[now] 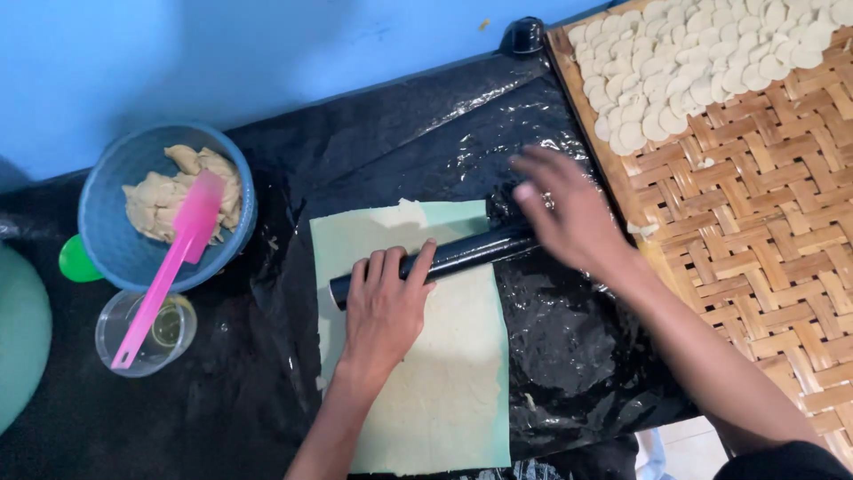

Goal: Rolling out dough on a flat surface and cutting small circular pieces using a round cutter tool.

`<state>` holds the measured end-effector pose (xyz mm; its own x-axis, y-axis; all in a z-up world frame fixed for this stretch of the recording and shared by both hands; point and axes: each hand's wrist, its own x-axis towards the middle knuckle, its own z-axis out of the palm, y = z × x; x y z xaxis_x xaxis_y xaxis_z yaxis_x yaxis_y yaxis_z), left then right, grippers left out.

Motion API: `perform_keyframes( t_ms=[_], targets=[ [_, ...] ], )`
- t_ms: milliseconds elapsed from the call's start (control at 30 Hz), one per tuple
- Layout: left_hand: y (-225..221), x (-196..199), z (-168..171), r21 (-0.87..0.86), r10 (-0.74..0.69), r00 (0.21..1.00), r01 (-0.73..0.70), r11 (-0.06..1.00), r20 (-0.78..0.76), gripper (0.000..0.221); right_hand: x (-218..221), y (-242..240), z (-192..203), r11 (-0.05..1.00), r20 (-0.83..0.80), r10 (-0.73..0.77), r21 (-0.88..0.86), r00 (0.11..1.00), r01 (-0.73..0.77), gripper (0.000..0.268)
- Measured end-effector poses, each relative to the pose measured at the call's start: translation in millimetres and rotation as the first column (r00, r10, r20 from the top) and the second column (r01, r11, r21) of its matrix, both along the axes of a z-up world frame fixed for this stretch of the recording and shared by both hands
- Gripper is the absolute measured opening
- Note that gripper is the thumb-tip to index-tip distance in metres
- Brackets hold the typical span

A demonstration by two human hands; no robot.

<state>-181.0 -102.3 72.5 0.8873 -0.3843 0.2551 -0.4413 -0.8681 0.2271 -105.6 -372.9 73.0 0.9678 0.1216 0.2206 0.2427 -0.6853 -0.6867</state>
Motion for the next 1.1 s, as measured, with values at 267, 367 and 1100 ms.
perform_keyframes(
  t_ms=[267,367,1100],
  targets=[
    [-1,8,-19,-0.020,0.016,0.990,-0.019,1.000,-0.140,0.056,0,13,-47,0.861,0.052,0.234,-0.474,0.971,-0.183,0.058],
    [-1,5,-25,-0.010,0.008,0.991,-0.009,1.000,-0.135,0.059,-14,17,-47,0.869,0.077,0.161,-0.484,0.984,-0.105,0.061],
    [-50,-38,-51,-0.044,0.036,0.999,-0.036,0.998,-0.004,0.052,-95,5,-46,0.848,0.066,0.213,-0.508,0.975,-0.150,0.063]
  ],
)
